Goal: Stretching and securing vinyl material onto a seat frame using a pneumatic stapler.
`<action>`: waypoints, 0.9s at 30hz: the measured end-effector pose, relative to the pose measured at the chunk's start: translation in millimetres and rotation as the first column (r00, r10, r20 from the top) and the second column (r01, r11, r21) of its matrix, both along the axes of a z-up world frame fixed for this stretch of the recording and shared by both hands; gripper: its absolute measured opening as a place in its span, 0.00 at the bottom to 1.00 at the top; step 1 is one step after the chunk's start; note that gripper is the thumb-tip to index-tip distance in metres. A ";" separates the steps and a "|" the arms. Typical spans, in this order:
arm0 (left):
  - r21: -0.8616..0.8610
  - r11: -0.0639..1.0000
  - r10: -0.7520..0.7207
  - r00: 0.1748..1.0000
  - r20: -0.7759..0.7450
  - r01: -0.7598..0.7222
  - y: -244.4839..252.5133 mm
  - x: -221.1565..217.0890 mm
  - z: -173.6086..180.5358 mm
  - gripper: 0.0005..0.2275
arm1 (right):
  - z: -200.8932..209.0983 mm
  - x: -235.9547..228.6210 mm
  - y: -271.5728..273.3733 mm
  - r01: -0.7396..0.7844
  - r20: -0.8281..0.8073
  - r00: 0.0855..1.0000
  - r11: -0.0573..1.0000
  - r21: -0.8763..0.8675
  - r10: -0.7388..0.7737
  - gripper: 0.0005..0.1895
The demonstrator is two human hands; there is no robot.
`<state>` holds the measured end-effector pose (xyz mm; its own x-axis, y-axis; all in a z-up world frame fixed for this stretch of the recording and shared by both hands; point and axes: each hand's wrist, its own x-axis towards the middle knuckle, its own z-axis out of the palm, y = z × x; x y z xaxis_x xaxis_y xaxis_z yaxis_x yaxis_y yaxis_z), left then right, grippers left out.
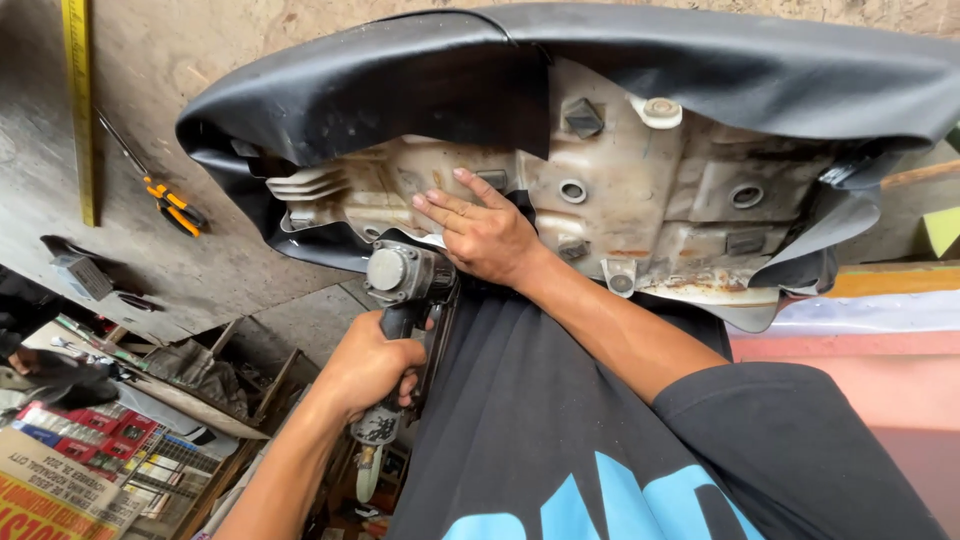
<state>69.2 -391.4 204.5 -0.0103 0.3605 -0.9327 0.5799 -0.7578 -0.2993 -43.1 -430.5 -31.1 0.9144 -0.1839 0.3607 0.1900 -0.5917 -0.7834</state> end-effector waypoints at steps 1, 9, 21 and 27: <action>-0.001 1.000 0.008 1.000 0.003 -0.008 4.8 -4.0 -0.6 0.09 | 3.5 -0.7 0.0 -0.008 0.003 1.000 1.000 -0.001 0.008 0.14; -0.122 0.992 0.059 0.986 0.156 -0.040 48.1 -29.4 13.3 0.10 | 10.2 -1.1 -4.2 -0.007 -0.011 1.000 1.000 -0.008 0.007 0.14; 0.000 0.992 -0.116 0.898 0.424 0.128 110.8 -66.2 65.9 0.10 | 60.7 13.9 -87.7 -0.673 -0.560 0.699 0.672 -0.307 0.444 0.34; -0.038 0.981 -0.186 0.980 0.072 0.189 40.3 -26.0 56.9 0.10 | 28.2 -3.1 -86.5 -0.532 -0.266 0.837 0.824 -0.194 0.478 0.04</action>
<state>43.2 -351.1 261.4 0.1171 0.3085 -0.9440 0.4444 -0.8664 -0.2280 -46.2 -517.0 -2.9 0.9089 0.3953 0.1329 0.3749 -0.6350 -0.6755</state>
